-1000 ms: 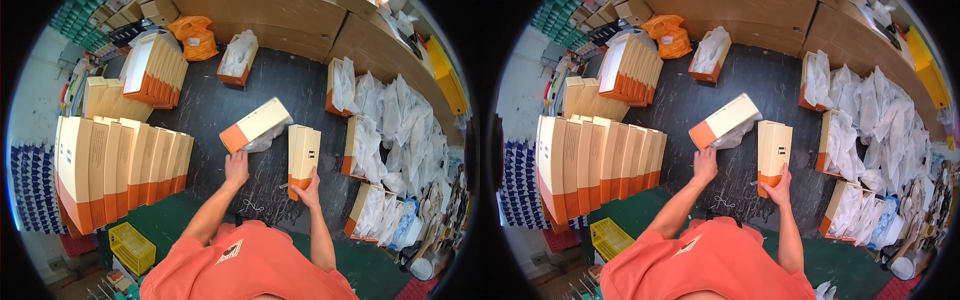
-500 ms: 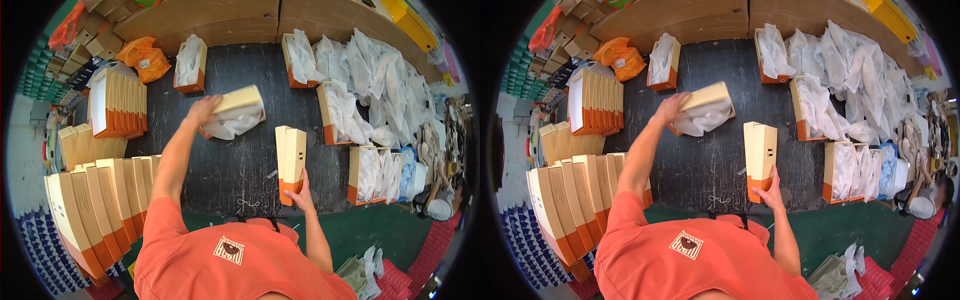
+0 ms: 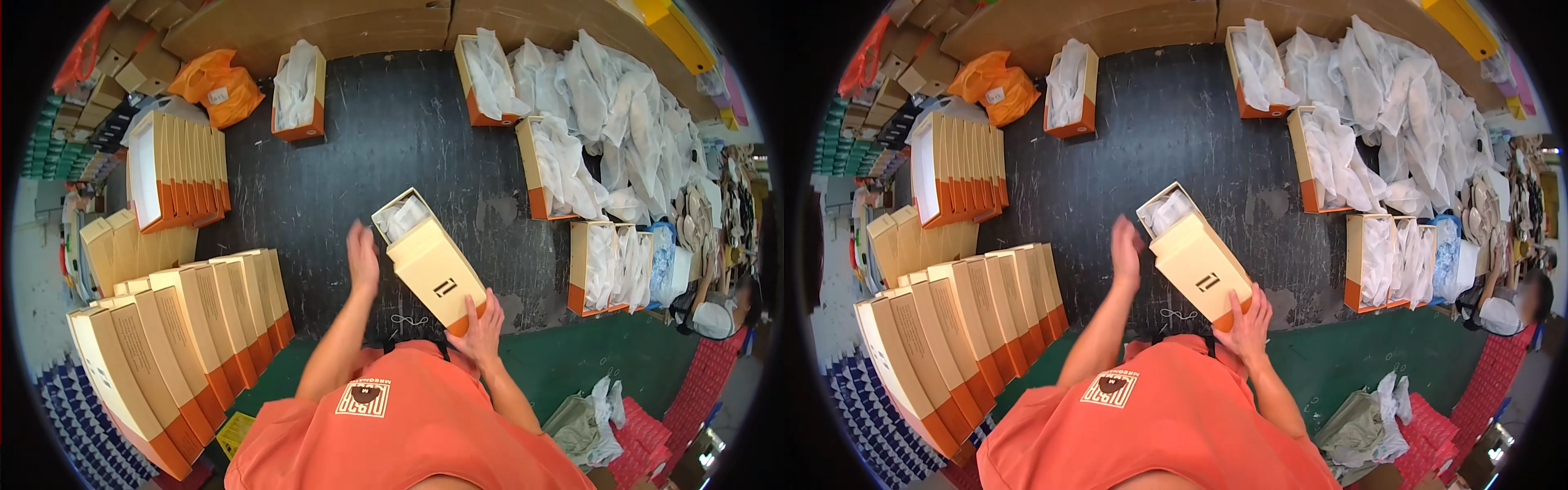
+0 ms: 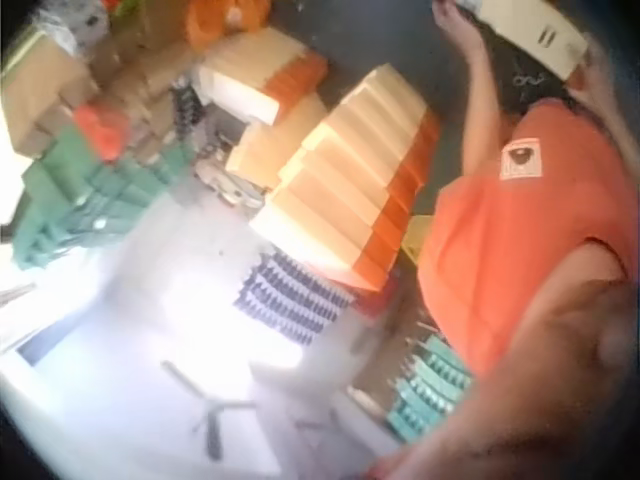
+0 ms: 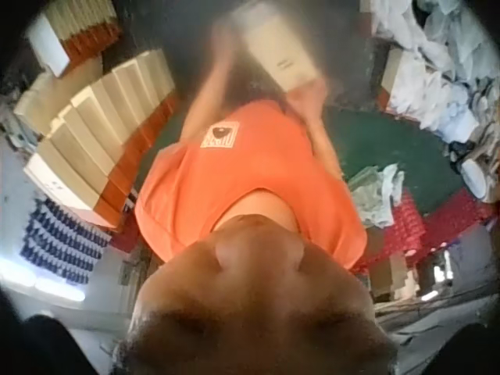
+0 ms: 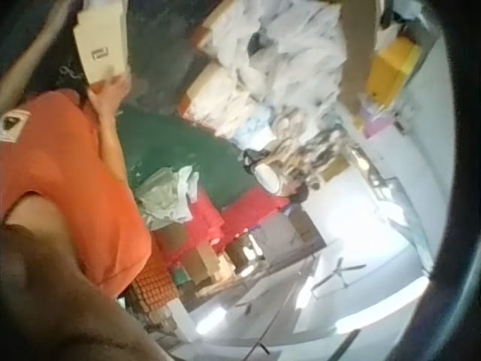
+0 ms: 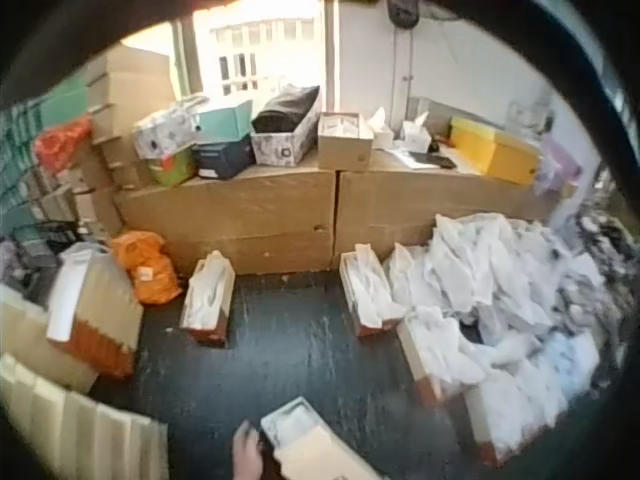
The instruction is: The person places white tissue paper into small orange and beige boxes, closes the lids, and stacks them. The person also retrieves stacks of empty boxes from a nearby pile and places them on the table to continue the packing process.
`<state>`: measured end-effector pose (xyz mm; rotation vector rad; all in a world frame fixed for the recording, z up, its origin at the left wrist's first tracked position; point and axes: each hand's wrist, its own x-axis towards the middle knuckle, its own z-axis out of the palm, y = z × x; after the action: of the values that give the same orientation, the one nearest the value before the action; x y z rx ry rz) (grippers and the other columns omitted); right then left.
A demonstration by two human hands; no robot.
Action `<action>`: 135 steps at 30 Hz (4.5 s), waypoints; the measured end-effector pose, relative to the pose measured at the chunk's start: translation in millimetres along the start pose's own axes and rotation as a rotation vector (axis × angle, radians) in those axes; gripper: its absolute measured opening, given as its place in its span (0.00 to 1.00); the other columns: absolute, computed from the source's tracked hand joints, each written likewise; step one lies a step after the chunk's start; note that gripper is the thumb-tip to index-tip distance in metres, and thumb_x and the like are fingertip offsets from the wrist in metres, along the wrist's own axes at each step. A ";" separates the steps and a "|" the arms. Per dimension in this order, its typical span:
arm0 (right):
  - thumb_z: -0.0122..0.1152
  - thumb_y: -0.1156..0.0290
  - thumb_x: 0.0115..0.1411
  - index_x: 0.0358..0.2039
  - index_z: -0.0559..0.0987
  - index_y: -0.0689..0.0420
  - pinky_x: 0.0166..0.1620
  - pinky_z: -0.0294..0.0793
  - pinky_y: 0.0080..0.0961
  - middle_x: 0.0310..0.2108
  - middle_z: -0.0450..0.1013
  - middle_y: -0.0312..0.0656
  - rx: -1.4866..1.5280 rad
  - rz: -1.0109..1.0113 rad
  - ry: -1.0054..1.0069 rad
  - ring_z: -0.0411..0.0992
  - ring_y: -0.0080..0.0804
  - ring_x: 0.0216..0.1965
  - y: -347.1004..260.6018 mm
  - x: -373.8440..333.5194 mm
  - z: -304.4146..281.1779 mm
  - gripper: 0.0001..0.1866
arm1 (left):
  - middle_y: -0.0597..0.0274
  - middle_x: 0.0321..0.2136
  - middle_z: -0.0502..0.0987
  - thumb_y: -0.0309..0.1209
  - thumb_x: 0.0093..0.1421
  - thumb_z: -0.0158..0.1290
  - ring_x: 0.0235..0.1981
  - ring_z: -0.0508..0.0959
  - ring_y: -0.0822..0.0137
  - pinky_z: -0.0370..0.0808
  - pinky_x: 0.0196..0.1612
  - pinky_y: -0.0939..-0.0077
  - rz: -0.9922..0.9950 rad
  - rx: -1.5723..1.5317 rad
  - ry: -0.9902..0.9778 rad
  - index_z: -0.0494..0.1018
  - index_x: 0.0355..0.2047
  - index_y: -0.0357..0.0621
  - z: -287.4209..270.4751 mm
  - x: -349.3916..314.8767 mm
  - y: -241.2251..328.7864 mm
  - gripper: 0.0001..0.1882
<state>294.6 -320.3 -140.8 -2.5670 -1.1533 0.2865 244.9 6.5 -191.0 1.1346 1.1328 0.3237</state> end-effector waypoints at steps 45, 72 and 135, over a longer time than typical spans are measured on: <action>0.82 0.51 0.38 0.77 0.61 0.36 0.63 0.60 0.59 0.73 0.49 0.65 -0.014 0.054 -0.220 0.56 0.68 0.66 -14.8 171.2 -10.9 0.63 | 0.37 0.43 0.84 0.42 0.70 0.41 0.47 0.84 0.37 0.78 0.54 0.42 0.112 1.047 -0.054 0.79 0.46 0.35 99.5 87.3 95.0 0.24; 0.63 0.49 0.70 0.73 0.65 0.55 0.72 0.63 0.45 0.73 0.60 0.59 1.245 0.220 -0.323 0.61 0.50 0.73 -72.2 109.7 -45.0 0.38 | 0.48 0.42 0.85 0.42 0.70 0.51 0.43 0.84 0.43 0.74 0.48 0.43 0.861 1.049 0.925 0.80 0.47 0.40 -49.0 -63.6 275.8 0.18; 0.80 0.49 0.41 0.71 0.70 0.40 0.60 0.59 0.61 0.71 0.53 0.61 0.123 0.256 0.319 0.57 0.65 0.64 182.4 2.9 -58.7 0.53 | 0.44 0.49 0.82 0.52 0.74 0.46 0.49 0.82 0.45 0.75 0.55 0.56 0.316 1.248 -0.866 0.81 0.52 0.39 308.4 -8.2 61.4 0.29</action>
<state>440.4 -444.2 -151.8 -2.5307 -0.6756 0.0012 518.7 -140.4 -142.3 2.2342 0.2624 -0.7200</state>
